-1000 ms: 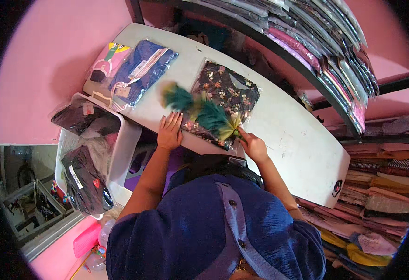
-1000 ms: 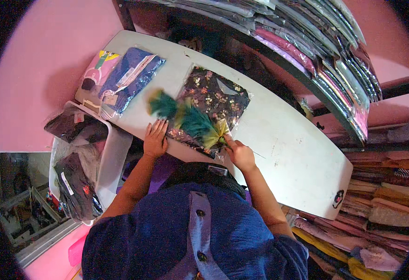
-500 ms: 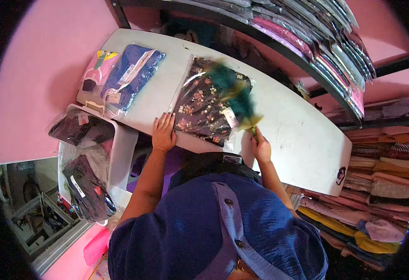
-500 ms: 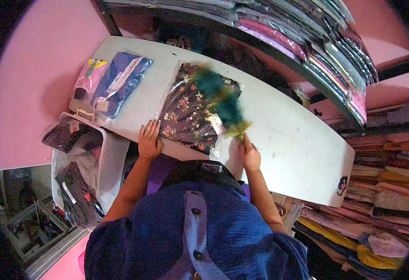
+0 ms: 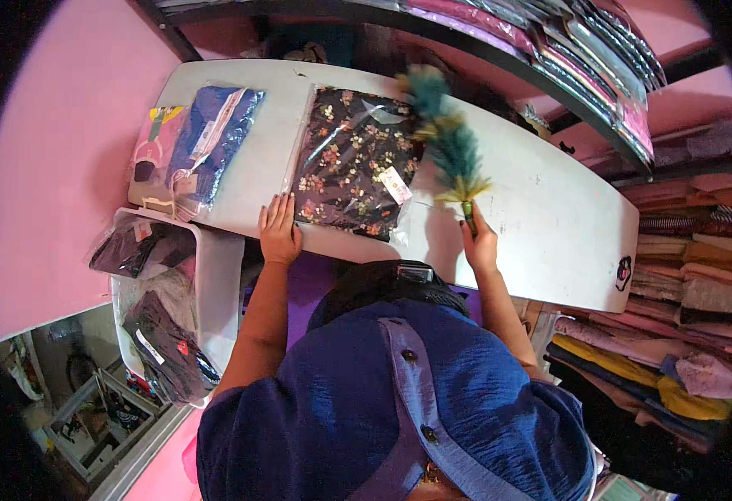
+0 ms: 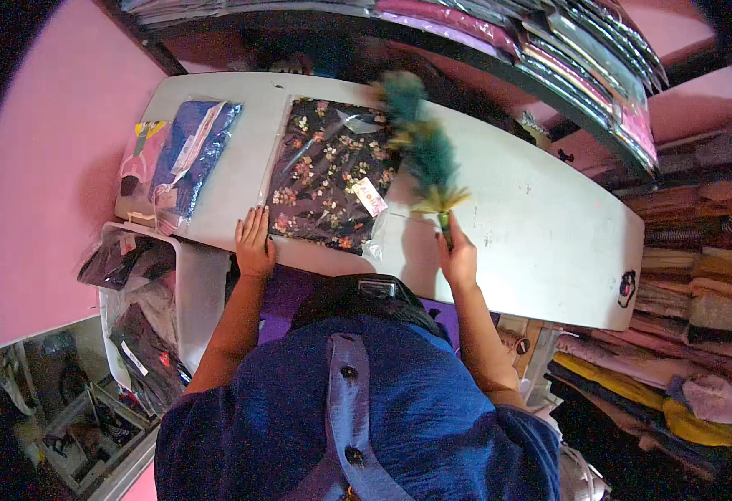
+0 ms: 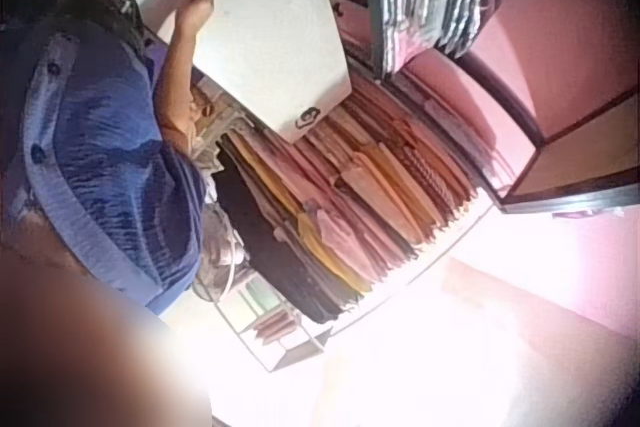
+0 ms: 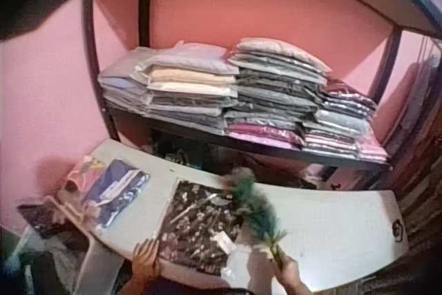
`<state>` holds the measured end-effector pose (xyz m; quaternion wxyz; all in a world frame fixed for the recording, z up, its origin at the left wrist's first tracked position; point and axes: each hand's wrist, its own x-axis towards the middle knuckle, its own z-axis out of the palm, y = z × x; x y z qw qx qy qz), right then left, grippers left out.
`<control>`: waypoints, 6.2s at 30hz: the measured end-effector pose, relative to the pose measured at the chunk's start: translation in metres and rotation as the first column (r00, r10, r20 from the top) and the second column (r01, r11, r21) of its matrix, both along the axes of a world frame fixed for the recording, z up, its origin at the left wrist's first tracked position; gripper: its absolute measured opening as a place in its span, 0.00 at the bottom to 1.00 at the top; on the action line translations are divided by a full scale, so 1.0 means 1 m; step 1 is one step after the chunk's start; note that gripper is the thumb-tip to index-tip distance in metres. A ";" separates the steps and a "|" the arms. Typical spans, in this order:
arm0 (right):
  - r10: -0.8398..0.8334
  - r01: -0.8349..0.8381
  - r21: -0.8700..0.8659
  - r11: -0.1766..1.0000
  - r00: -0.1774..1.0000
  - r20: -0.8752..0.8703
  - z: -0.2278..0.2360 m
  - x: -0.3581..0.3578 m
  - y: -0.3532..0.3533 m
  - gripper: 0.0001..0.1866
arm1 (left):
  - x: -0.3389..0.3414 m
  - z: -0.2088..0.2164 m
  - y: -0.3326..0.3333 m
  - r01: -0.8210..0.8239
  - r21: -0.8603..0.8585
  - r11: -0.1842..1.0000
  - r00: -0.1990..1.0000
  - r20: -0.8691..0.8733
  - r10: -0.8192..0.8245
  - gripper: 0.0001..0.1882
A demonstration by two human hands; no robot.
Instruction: Dusting packaged clothes with a feather duster and organizing them on shelves in a stockroom.
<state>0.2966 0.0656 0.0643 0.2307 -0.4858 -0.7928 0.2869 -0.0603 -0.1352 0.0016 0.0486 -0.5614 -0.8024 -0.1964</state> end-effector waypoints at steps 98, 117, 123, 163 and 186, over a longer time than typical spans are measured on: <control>-0.277 0.278 -0.003 0.961 0.959 0.056 -0.022 -0.067 -0.057 0.26 | -0.057 0.012 0.006 0.159 0.303 0.940 0.979 0.074 -0.190 0.10; 0.167 -0.170 0.003 0.985 0.972 0.165 -0.015 -0.028 -0.134 0.25 | -0.064 0.005 0.000 0.173 0.272 0.947 0.977 0.076 -0.201 0.11; -0.244 0.243 0.014 0.970 0.967 0.072 -0.026 -0.003 -0.117 0.24 | -0.050 0.016 0.006 0.201 0.213 0.956 0.971 0.085 -0.223 0.14; 0.368 -0.379 0.075 0.922 0.920 0.133 -0.013 0.012 -0.062 0.24 | 0.066 0.031 -0.069 -0.294 0.219 0.930 0.920 0.330 0.213 0.15; 0.105 -0.116 0.068 0.991 0.983 0.148 -0.008 -0.058 -0.024 0.25 | -0.009 0.040 0.131 0.197 0.133 0.971 0.952 0.210 -0.222 0.33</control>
